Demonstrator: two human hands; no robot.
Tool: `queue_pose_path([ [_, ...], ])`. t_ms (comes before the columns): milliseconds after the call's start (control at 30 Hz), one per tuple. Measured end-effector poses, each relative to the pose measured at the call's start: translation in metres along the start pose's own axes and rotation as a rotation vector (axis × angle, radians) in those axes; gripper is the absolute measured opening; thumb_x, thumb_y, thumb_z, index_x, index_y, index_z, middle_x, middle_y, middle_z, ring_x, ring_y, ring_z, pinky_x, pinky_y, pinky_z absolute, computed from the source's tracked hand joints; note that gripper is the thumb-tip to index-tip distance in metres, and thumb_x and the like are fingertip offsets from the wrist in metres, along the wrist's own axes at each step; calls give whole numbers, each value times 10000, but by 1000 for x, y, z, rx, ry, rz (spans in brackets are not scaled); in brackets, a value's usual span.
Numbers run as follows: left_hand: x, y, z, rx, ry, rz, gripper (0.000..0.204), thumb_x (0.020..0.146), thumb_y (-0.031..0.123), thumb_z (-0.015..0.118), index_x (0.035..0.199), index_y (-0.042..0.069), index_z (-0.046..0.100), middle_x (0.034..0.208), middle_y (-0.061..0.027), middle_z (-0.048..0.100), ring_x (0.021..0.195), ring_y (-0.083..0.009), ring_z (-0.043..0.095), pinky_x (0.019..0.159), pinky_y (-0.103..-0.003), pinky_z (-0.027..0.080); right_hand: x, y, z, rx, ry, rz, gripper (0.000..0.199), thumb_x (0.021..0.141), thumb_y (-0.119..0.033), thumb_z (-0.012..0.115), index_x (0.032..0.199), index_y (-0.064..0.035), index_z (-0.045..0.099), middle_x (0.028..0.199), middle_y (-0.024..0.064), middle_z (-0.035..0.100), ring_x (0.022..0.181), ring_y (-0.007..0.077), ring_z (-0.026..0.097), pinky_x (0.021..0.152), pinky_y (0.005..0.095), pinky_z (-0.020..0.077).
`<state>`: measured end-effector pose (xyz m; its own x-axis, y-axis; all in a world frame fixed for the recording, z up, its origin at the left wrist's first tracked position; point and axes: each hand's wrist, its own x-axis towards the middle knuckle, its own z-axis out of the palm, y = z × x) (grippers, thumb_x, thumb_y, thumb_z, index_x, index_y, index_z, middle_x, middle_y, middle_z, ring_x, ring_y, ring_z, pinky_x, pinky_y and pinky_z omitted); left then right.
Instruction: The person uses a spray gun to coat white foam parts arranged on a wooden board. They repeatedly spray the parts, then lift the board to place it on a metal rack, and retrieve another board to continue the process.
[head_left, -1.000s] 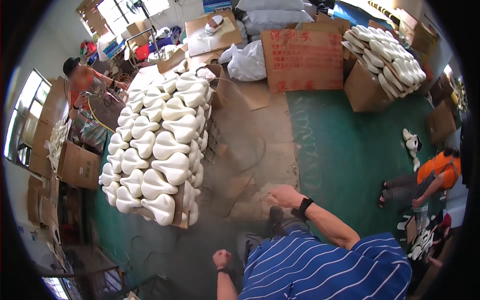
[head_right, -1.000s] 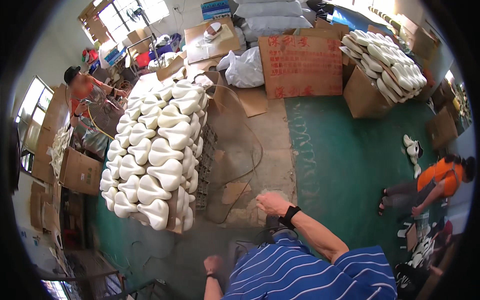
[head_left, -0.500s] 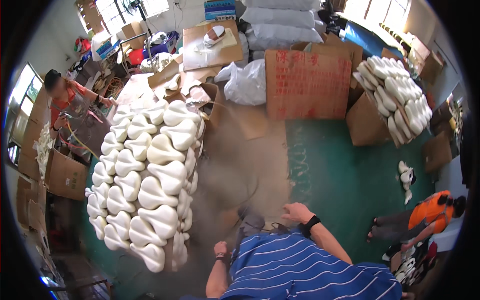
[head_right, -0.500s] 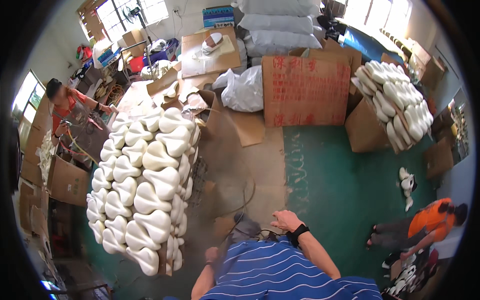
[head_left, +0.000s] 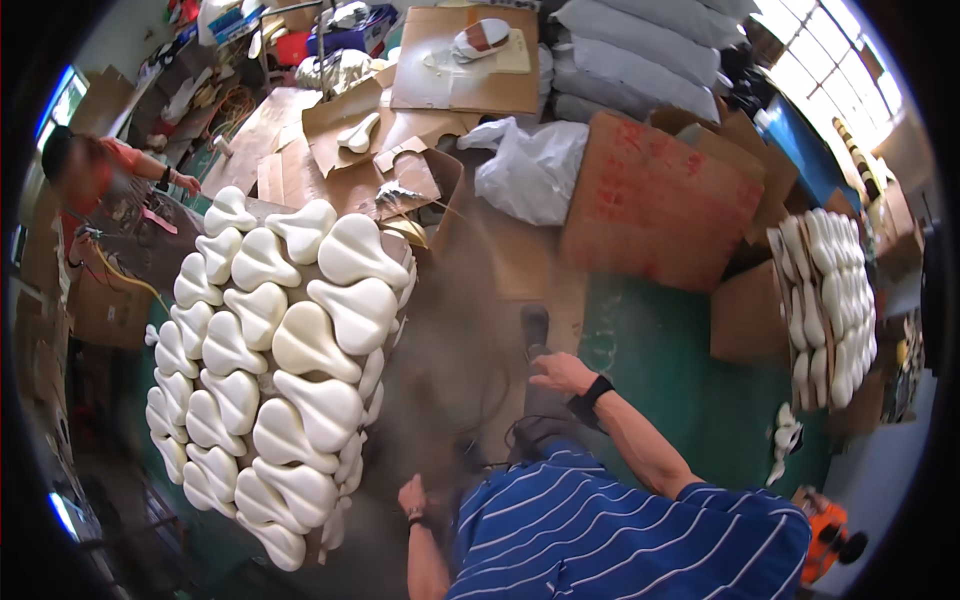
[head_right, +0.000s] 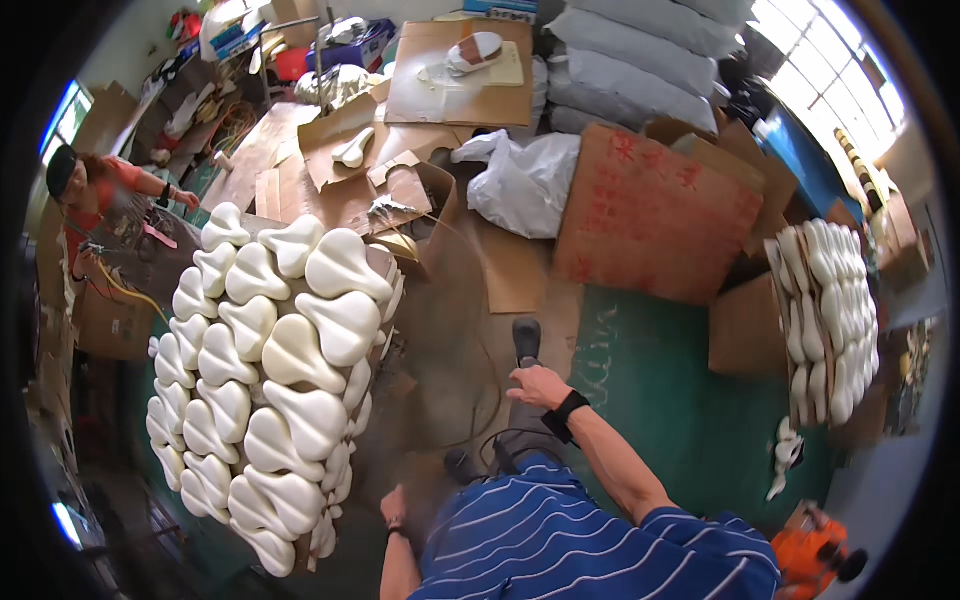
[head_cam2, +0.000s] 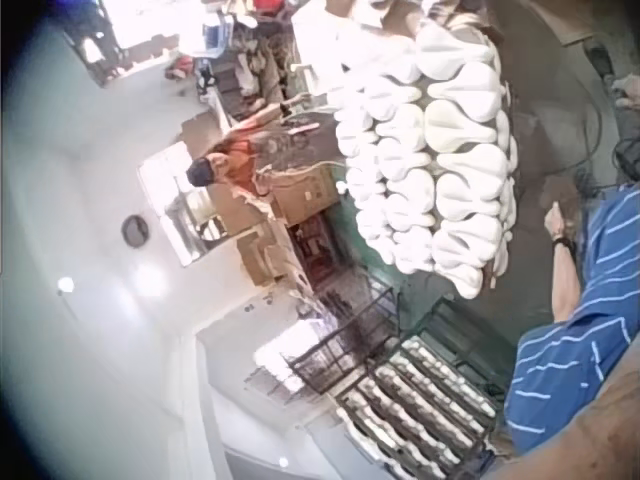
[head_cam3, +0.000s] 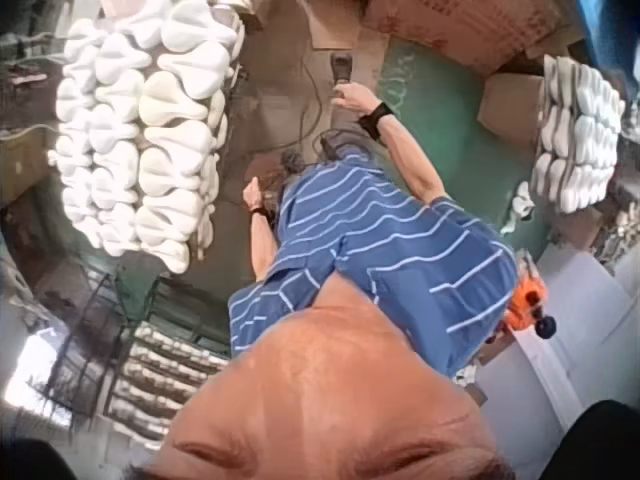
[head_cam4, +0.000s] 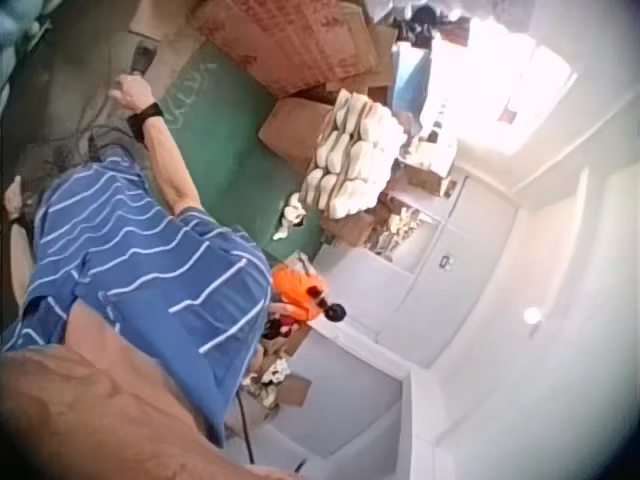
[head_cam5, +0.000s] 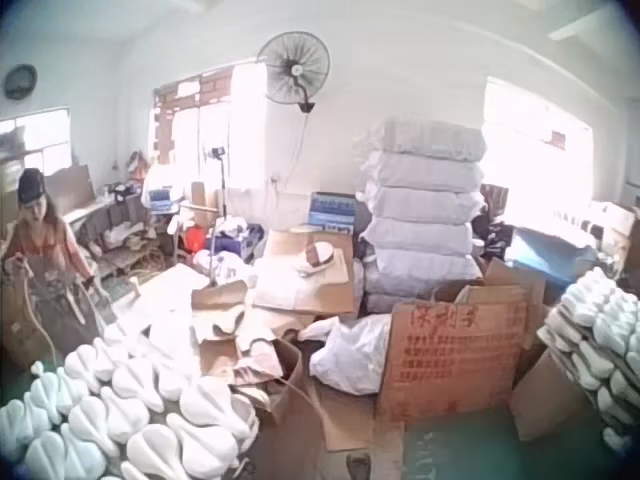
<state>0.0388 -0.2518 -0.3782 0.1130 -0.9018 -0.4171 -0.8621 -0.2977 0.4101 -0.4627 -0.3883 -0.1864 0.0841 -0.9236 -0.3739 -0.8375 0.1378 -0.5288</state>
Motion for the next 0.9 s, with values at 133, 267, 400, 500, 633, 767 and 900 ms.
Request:
queue_pose_path([
  [133,-38,71,6,-707,-22,-838,386,880,333,623,657,22,574,599,-42,514,484,-188,444,477,-424,494,165,64,-47,97,-96,-5,403,809,-359,630,1059,-45,663,908,163,695,900,352,657,798,430,518],
  [267,-127,140,45,-129,-88,-591,348,830,258,695,662,-6,542,583,-65,586,517,-202,578,489,-381,566,357,141,-42,183,-91,-13,449,780,-381,631,1053,-27,666,1033,212,669,966,372,636,840,429,509],
  [400,-122,343,31,-753,170,-1226,435,879,407,653,717,10,583,606,-122,595,460,-258,537,428,-378,512,514,236,-21,175,-129,201,542,745,-414,676,1082,9,643,1007,218,673,975,356,644,861,415,508],
  [500,-107,409,26,-677,59,-1134,444,882,432,627,725,19,591,648,-118,621,543,-248,574,525,-394,525,601,254,-33,220,-142,242,656,732,-417,680,1221,6,565,1139,229,626,1089,360,592,937,406,469],
  [633,-46,484,11,-540,-158,-1263,379,869,418,632,851,40,643,708,-118,647,652,-249,609,629,-409,512,690,273,-9,394,-129,317,824,709,-434,716,1349,13,452,1323,246,520,1240,353,499,1038,394,399],
  [767,-30,510,17,-336,-206,-1260,390,874,412,610,1085,85,643,845,-184,666,821,-328,617,721,-455,487,747,276,30,516,-145,340,875,710,-474,738,1347,38,425,1312,249,507,1229,335,496,1019,383,402],
  [900,-77,482,46,47,-219,-976,419,928,452,504,968,78,688,819,-171,649,788,-338,606,671,-468,466,757,259,38,860,-229,362,492,827,-431,675,1030,13,607,758,83,604,653,186,600,580,317,500],
])
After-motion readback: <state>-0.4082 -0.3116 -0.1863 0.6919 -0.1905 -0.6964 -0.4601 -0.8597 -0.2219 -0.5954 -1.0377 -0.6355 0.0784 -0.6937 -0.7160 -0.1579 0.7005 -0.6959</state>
